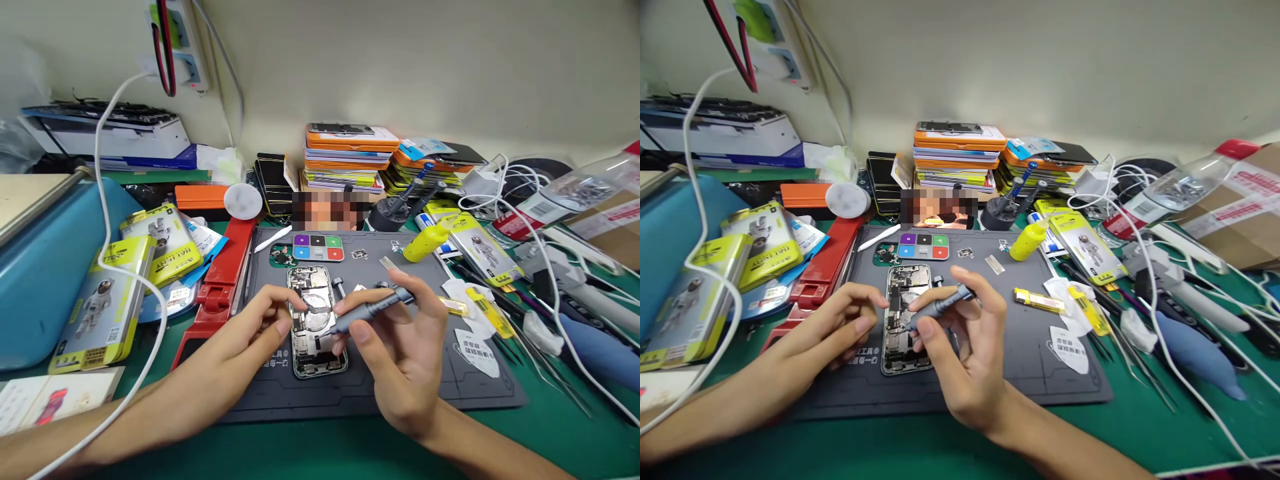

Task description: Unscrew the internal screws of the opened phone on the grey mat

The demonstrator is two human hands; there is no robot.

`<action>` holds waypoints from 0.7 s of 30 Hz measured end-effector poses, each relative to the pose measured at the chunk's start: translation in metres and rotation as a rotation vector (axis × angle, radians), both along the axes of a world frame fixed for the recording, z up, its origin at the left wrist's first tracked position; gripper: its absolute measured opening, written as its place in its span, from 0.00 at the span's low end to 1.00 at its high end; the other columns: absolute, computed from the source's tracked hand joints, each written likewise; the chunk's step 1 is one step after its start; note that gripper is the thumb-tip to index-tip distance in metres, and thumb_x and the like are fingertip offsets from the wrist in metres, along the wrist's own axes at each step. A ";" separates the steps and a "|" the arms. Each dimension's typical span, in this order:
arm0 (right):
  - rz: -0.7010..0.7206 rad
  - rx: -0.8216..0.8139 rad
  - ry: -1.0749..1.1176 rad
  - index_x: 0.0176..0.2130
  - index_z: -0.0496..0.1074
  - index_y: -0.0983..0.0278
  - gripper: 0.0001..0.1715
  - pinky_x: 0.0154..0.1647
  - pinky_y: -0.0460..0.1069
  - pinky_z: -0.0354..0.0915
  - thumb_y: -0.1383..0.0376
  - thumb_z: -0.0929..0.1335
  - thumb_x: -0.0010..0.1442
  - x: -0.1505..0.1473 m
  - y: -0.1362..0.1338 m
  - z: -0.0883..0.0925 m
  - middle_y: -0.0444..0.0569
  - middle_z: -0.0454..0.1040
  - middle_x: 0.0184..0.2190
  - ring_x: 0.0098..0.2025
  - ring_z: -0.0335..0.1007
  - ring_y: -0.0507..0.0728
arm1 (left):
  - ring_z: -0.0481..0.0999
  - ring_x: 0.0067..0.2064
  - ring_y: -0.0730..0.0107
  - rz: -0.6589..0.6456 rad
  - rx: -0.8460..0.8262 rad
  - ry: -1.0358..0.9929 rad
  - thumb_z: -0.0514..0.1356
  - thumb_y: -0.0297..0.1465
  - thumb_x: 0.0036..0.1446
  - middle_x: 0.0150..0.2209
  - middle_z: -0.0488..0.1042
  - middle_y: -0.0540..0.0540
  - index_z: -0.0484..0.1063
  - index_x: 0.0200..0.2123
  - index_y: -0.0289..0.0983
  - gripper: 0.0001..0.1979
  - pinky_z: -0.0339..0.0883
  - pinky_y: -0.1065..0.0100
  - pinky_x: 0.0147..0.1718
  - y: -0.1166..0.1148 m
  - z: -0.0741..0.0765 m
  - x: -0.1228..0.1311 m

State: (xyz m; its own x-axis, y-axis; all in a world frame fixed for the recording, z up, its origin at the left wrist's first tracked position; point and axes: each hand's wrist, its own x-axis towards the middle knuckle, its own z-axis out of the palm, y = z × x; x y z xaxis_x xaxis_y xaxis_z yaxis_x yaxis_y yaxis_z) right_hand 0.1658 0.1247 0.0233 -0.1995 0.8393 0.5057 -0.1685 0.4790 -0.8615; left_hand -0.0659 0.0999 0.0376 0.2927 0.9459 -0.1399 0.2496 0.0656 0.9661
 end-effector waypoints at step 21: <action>0.075 -0.238 0.041 0.68 0.60 0.47 0.27 0.47 0.48 0.83 0.71 0.65 0.78 -0.003 -0.005 0.003 0.46 0.81 0.50 0.41 0.82 0.51 | 0.89 0.44 0.68 0.026 -0.331 -0.442 0.71 0.34 0.68 0.45 0.90 0.45 0.79 0.60 0.42 0.19 0.82 0.76 0.39 0.008 0.007 0.001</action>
State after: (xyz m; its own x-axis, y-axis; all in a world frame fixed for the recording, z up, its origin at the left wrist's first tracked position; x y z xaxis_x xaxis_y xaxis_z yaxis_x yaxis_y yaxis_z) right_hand 0.1631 0.1197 0.0268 -0.2489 0.9195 0.3043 -0.2327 0.2482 -0.9403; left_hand -0.0650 0.1081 0.0444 0.3680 0.8801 -0.3001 -0.1804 0.3842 0.9054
